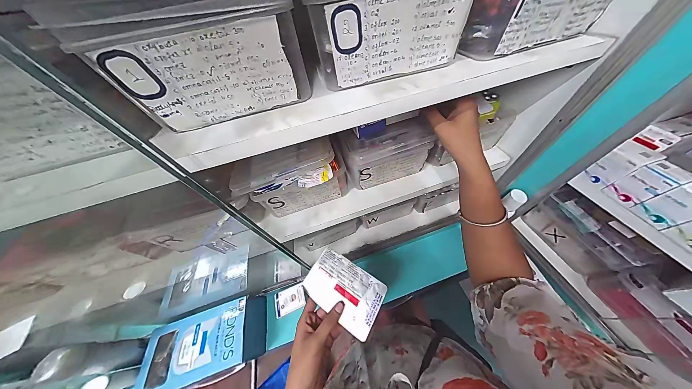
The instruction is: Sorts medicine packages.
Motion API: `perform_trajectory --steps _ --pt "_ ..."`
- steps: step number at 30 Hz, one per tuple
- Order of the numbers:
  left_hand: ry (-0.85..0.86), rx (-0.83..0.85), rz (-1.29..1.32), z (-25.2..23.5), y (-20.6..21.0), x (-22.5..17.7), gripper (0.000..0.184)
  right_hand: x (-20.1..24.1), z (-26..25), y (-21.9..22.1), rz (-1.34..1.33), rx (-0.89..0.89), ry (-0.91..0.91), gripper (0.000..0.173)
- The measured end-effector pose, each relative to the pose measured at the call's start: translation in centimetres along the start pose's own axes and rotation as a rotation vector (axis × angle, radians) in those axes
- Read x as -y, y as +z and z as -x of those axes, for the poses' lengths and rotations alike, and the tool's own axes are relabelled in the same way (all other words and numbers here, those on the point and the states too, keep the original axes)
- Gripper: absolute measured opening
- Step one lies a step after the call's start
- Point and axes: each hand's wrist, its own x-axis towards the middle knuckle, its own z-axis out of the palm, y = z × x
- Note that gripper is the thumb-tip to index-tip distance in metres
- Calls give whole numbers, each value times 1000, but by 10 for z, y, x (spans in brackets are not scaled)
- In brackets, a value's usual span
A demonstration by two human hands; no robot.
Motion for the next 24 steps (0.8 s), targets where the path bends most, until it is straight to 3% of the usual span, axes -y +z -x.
perform_trajectory --steps 7,11,14,17,20,24 --pt "1 41 24 -3 3 0 48 2 2 0 113 6 4 35" --pt "9 21 -28 -1 3 -4 47 42 31 11 489 -104 -280 33" --pt "6 40 -71 1 1 -2 47 71 59 30 431 164 -458 28" --pt "-1 90 -62 4 2 1 48 70 69 56 338 349 -581 38" --pt "4 97 -44 7 2 0 47 66 69 71 348 427 -611 47" --pt "6 79 -36 10 -3 2 47 75 71 77 371 380 -593 36"
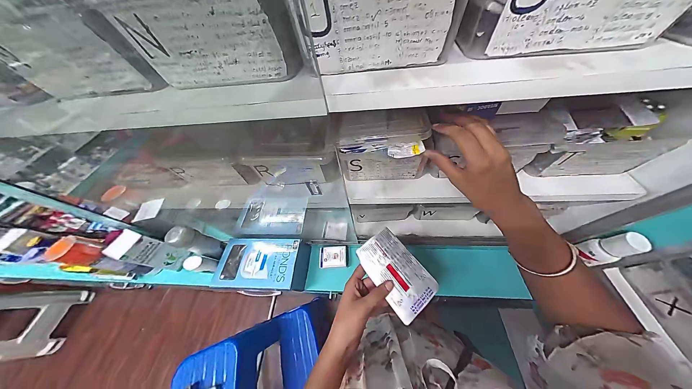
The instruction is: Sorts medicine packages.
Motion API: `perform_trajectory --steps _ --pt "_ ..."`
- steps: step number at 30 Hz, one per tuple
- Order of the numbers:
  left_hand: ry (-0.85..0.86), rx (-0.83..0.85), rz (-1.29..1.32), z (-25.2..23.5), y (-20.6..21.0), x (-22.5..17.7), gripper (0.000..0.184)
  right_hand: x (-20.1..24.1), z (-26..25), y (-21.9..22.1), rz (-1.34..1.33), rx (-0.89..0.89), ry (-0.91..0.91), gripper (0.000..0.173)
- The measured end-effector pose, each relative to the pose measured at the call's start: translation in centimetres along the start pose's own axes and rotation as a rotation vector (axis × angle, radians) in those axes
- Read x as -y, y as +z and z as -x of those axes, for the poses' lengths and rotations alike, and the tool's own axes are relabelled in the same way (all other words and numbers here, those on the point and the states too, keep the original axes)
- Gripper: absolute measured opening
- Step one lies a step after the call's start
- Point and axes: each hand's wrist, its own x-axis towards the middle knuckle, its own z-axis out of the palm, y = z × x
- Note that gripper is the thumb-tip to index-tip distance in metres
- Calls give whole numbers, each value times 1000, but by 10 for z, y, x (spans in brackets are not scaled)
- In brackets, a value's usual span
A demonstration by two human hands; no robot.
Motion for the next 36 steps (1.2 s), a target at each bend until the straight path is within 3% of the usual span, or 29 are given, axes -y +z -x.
perform_trajectory --steps 3,8,21,36 --pt "-12 -13 -8 2 -2 -1 48 4 -2 -2 27 -64 -3 24" --pt "-30 -48 -91 3 -5 0 17 5 1 1 59 -17 -25 19" --pt "-38 -6 -178 1 -13 -2 19 4 8 10 106 82 -59 23" --pt "-49 39 -129 0 -14 1 19 3 11 10 79 76 -22 23"
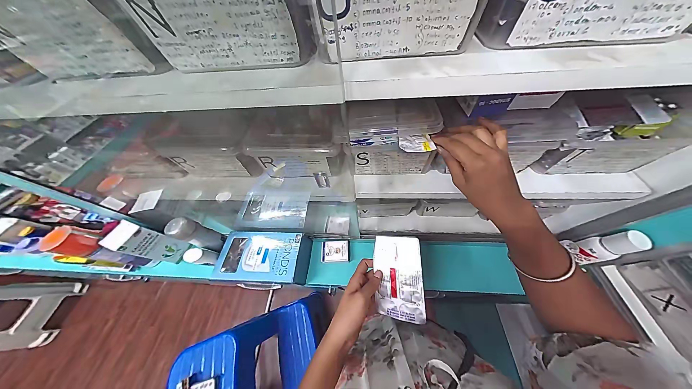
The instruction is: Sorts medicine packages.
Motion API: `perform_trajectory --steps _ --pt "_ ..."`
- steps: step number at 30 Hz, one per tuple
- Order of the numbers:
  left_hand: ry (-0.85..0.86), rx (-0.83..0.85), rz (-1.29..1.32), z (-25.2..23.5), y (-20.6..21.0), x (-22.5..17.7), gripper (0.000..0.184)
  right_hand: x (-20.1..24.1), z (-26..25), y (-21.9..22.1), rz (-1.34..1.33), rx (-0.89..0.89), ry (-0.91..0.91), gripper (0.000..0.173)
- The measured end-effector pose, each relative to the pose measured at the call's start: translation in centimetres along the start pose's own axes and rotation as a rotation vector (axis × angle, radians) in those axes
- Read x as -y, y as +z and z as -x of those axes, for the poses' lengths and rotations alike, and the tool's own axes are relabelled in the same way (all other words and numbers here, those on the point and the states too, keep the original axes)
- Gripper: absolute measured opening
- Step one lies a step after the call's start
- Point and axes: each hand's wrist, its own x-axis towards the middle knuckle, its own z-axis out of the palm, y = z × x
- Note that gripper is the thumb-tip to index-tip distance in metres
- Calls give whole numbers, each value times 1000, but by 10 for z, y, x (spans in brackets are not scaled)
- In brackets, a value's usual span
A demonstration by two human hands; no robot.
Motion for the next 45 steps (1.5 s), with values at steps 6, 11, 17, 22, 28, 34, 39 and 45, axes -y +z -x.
perform_trajectory --steps 6,11,17,22,28,34,39,45 --pt "-3 -7 -38 2 0 0 19 -6 -2 -6 -103 48 17 31" --pt "0 0 -35 3 -1 2 19 -8 -4 -8 -129 86 -16 35" --pt "-13 9 -33 4 0 1 19 -9 -7 2 -110 -26 12 31" --pt "-18 5 -33 6 2 0 19 -4 -9 1 -109 -31 77 28" --pt "-29 -16 -14 7 1 2 18 4 -10 -4 -108 -13 104 24" --pt "-26 -22 -27 8 1 3 17 5 -11 -3 -98 -14 107 23" --pt "-34 -25 -13 8 1 2 18 4 -11 -3 -116 3 96 22" --pt "-52 -32 -4 9 3 1 18 2 -10 -2 -135 5 83 22"
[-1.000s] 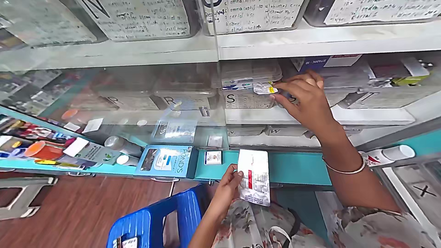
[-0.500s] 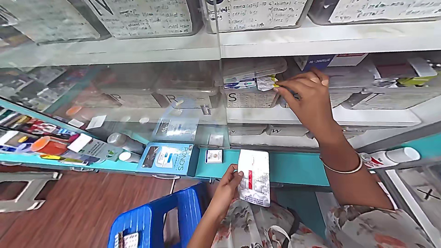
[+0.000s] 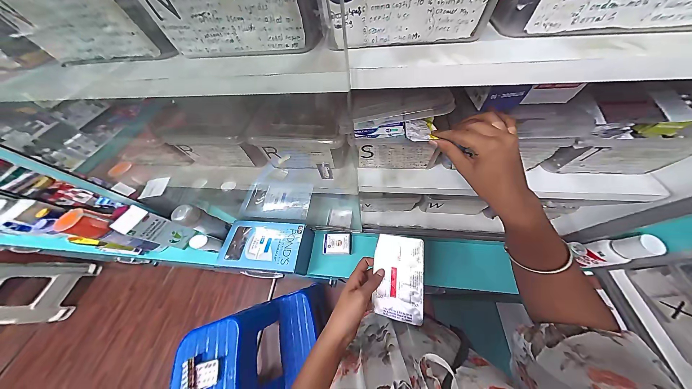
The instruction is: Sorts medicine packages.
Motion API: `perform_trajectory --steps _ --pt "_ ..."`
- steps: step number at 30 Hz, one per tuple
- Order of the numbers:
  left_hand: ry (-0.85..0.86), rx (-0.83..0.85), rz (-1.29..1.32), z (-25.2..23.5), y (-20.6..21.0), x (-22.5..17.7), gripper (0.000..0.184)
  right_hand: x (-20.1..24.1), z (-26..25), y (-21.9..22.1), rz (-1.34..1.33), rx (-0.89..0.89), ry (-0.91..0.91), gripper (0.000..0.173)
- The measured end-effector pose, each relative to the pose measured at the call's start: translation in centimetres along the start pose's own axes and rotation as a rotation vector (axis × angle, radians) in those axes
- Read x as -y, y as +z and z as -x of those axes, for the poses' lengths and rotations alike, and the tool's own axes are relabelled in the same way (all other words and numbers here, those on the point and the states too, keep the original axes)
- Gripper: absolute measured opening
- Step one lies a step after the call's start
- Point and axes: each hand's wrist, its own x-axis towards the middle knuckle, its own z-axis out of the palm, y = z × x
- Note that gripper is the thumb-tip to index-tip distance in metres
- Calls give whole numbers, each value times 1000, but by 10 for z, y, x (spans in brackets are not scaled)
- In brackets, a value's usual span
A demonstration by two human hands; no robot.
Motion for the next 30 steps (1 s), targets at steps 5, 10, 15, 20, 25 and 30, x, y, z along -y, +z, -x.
perform_trajectory --steps 5,10,15,20,25,30 --pt "1 12 58 0 1 1 19 -1 -1 1 -2 8 1 23" --pt "-1 5 64 1 1 1 23 -7 -1 5 -2 -24 1 24" --pt "13 -1 65 0 -1 3 23 -7 -2 4 -6 -8 8 24" --pt "1 -22 69 2 -1 3 18 -3 12 6 36 -50 -8 30" --pt "155 -50 46 6 2 -2 8 26 78 24 -122 -224 150 38" --pt "408 -169 -108 1 6 2 5 60 149 49 -778 106 591 65"
